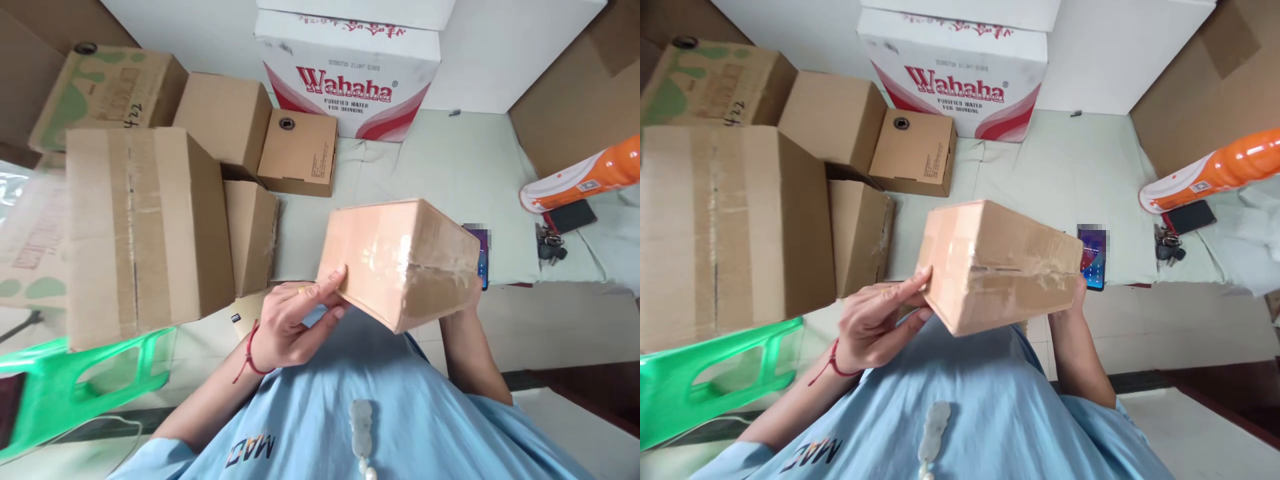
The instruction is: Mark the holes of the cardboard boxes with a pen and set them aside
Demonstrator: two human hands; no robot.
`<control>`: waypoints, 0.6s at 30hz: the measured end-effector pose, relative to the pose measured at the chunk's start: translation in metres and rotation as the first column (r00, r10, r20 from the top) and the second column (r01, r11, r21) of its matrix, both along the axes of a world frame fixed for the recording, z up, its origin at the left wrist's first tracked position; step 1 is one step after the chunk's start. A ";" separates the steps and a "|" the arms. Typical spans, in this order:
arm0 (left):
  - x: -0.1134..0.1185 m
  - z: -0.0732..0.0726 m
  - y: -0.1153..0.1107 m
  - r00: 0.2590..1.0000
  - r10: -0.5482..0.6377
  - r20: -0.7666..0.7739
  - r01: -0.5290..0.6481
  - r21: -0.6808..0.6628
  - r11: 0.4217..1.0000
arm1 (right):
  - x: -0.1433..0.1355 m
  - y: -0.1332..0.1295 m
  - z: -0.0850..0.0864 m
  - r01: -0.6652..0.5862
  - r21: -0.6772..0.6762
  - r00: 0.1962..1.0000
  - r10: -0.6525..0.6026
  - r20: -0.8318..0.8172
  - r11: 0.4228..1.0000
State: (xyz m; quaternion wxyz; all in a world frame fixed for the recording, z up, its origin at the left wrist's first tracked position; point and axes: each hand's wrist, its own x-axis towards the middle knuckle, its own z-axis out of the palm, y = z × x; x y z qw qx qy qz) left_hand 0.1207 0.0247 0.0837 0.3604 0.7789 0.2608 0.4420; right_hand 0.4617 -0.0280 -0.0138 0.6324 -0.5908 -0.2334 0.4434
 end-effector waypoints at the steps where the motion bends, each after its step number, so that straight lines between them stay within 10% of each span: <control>1: 0.002 0.000 0.001 1.000 -0.007 -0.010 0.007 0.036 0.999 | 0.001 0.001 -0.002 0.029 0.011 0.999 -0.029 -0.025 1.000; 6: 0.008 -0.016 0.001 0.992 0.123 0.042 -0.114 -0.169 0.979 | -0.009 0.000 0.006 0.150 0.033 0.978 -0.143 -0.151 0.988; 12: 0.001 -0.040 0.019 0.878 0.477 0.029 -0.326 -0.693 0.643 | -0.023 -0.004 0.038 -0.107 -0.011 0.994 0.107 0.008 0.994; 18: 0.001 -0.056 0.040 0.906 0.415 -0.083 -0.293 -0.830 0.474 | -0.022 0.001 0.075 -0.310 0.058 0.932 0.292 0.215 0.949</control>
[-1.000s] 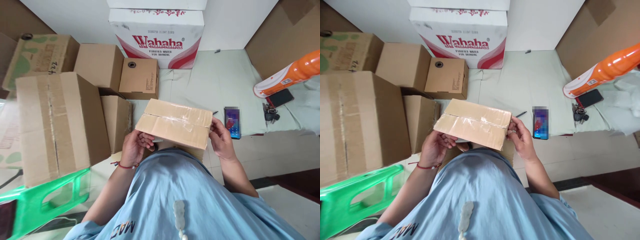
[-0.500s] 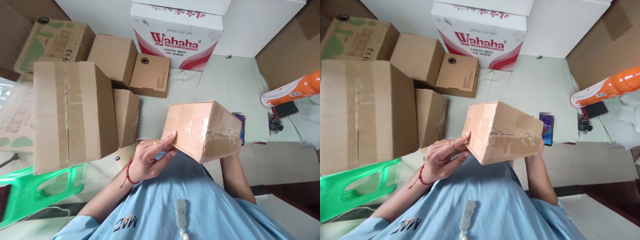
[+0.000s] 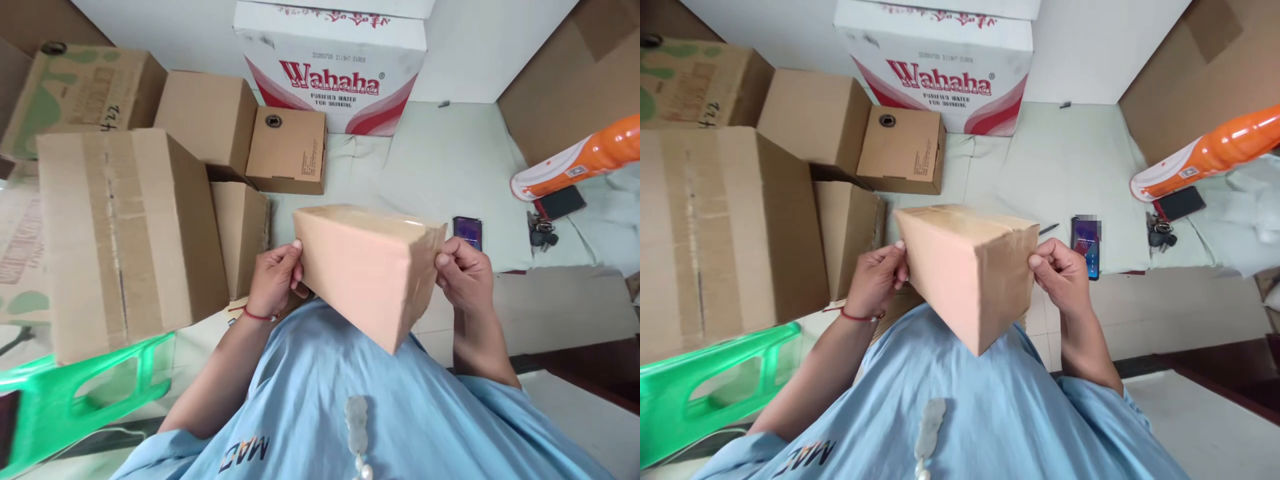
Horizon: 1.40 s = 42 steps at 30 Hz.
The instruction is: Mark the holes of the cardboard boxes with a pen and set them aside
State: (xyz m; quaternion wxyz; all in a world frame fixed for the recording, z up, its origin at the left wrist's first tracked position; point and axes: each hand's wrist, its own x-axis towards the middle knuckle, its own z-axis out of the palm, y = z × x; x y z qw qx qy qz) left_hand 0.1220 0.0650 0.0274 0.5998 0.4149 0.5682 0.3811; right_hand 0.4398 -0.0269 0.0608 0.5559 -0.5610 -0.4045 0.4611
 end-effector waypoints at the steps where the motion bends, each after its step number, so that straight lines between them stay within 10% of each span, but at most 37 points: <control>1: 0.002 -0.003 0.001 0.999 -0.033 -0.004 0.033 -0.045 0.998 | -0.001 0.002 0.005 0.003 0.015 1.000 -0.003 0.020 1.000; 7: 0.004 -0.010 -0.003 0.999 -0.035 -0.039 0.029 -0.141 0.990 | -0.009 0.022 0.011 0.027 -0.079 0.997 -0.021 0.075 0.996; 13: -0.019 0.012 -0.013 0.988 0.149 -0.050 -0.141 0.139 0.980 | 0.003 0.043 -0.015 -0.139 -0.092 0.982 0.149 0.115 0.986; 18: -0.019 0.017 -0.025 0.997 0.079 0.023 -0.082 0.288 0.954 | 0.009 0.051 -0.035 -0.061 -0.043 0.998 0.062 0.010 0.997; 26: -0.011 0.006 -0.034 0.924 -0.001 0.383 -0.044 0.107 0.993 | 0.021 0.046 -0.036 -0.038 0.217 0.969 -0.017 0.248 0.976; 37: -0.023 -0.029 -0.031 0.999 0.029 0.025 -0.033 0.208 0.977 | 0.014 0.023 -0.065 0.020 0.156 0.992 -0.039 0.119 0.988; 40: -0.027 -0.030 -0.038 0.976 0.068 -0.207 0.007 0.344 0.939 | 0.030 0.024 -0.062 0.144 0.025 0.873 -0.139 0.468 0.989; 42: -0.025 -0.024 -0.043 0.938 0.113 -0.327 0.064 0.484 0.873 | 0.043 0.029 -0.059 0.183 -0.125 0.619 -0.015 0.785 0.975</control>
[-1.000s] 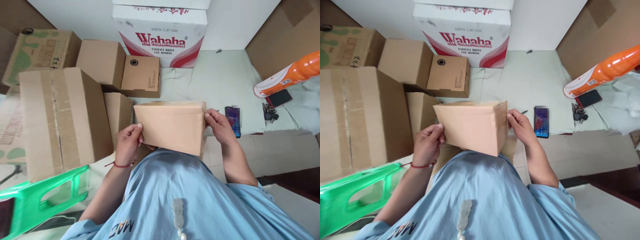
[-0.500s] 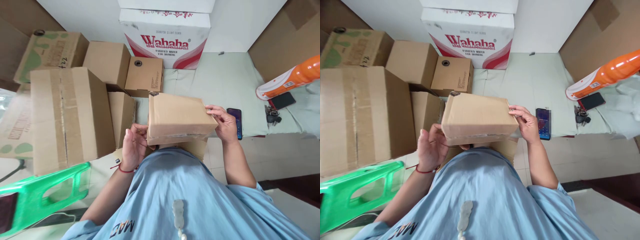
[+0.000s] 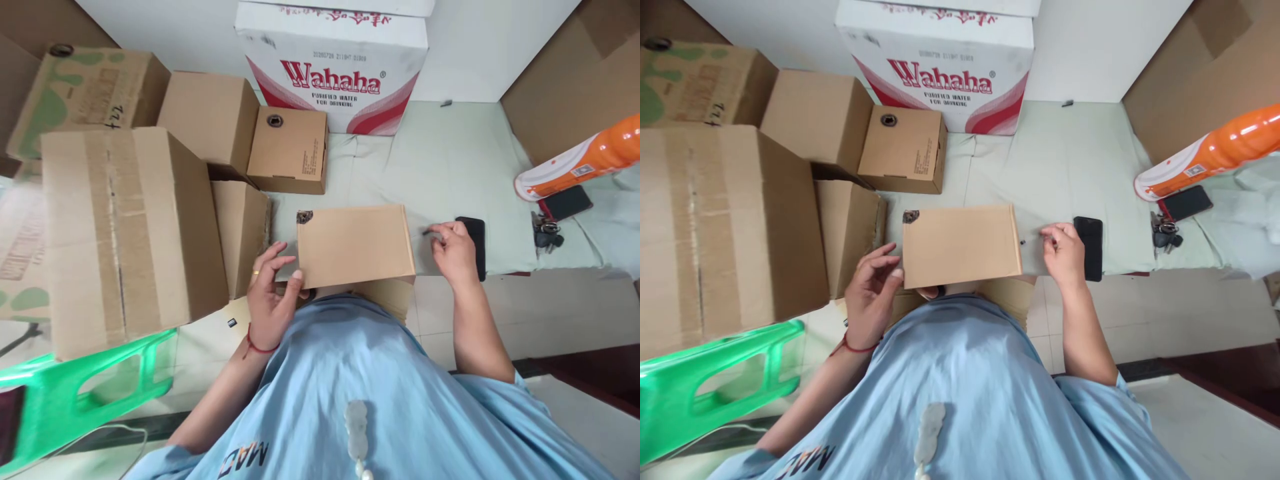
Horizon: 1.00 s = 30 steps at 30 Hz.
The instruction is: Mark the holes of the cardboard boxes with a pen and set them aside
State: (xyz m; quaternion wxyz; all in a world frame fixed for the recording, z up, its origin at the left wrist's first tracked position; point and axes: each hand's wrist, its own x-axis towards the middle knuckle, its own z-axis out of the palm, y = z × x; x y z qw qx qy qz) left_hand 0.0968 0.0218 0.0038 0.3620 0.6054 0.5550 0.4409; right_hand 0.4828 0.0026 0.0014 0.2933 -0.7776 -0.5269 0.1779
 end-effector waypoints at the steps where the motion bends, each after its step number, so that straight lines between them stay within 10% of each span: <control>1: 0.002 0.005 -0.002 0.998 -0.005 -0.068 0.012 0.108 0.994 | 0.006 0.004 0.001 -0.016 -0.142 0.984 0.041 0.175 0.990; 6: 0.024 0.023 0.003 0.948 -0.066 -0.311 0.236 0.552 0.800 | 0.020 0.027 0.009 -0.076 -0.579 0.813 0.387 0.435 0.811; 16: 0.047 -0.017 0.019 0.852 -0.203 -0.482 0.440 0.450 0.777 | 0.020 0.052 0.043 -0.138 -0.706 0.652 0.601 0.463 0.694; 21: 0.047 -0.022 0.018 0.871 -0.164 -0.463 0.406 0.491 0.771 | 0.024 0.047 0.085 -0.053 -0.133 0.854 0.114 0.507 0.990; 24: 0.050 -0.025 0.021 0.881 -0.122 -0.456 0.385 0.544 0.746 | -0.009 0.052 0.107 -0.116 0.382 0.981 0.167 -0.103 0.917; 27: 0.051 -0.027 0.022 0.883 -0.087 -0.462 0.381 0.596 0.707 | -0.069 0.072 0.115 -0.276 0.506 0.657 0.544 -0.521 0.817; 30: 0.051 -0.027 0.022 0.898 -0.079 -0.433 0.367 0.637 0.678 | -0.129 0.103 0.106 -0.465 0.437 0.478 0.634 -0.608 0.770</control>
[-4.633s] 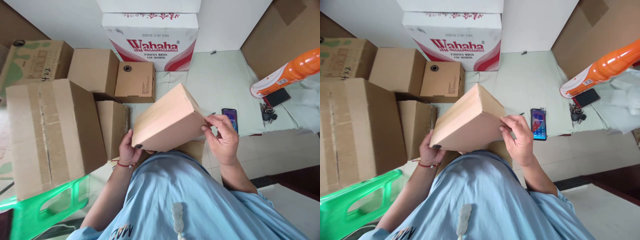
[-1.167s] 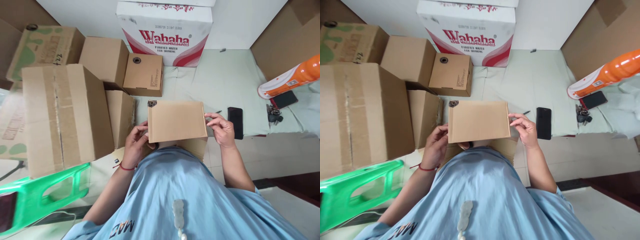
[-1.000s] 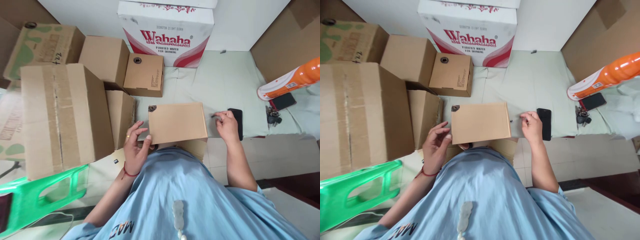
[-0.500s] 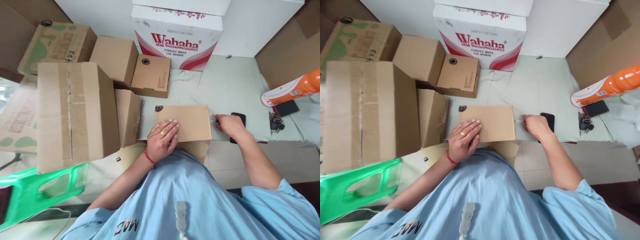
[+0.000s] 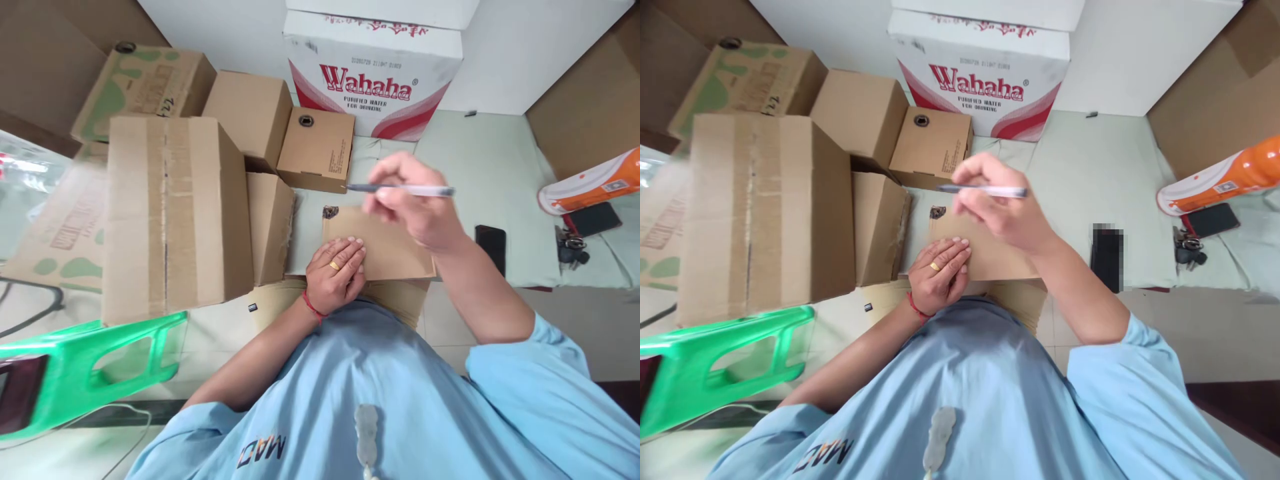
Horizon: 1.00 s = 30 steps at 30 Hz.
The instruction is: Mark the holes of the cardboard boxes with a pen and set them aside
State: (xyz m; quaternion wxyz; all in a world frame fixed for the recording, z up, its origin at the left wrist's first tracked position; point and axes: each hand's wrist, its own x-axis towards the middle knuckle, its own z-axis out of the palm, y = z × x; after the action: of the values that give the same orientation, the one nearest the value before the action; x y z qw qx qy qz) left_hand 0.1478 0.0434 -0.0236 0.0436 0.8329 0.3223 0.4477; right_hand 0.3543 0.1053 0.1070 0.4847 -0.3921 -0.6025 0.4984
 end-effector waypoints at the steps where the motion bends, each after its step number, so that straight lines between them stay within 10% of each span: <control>1: -0.001 0.000 0.000 1.000 0.003 0.015 -0.003 0.002 1.000 | -0.015 0.010 -0.007 -0.034 -0.015 0.999 0.034 0.003 0.999; 8: -0.018 -0.014 0.007 1.000 -0.014 0.014 0.014 -0.002 1.000 | -0.039 0.032 -0.056 0.033 0.020 0.998 -0.034 0.060 0.999; 30: -0.014 -0.028 0.018 0.970 -0.050 0.239 0.030 0.085 0.996 | -0.039 0.025 -0.054 -0.036 0.101 0.954 0.004 0.300 0.994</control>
State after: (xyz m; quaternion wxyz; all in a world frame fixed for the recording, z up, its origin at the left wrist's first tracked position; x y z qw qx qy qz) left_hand 0.1335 0.0615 -0.0516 0.0578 0.7798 0.2795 0.5572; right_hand 0.3148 0.1302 0.0527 0.4027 -0.4307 -0.6984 0.4057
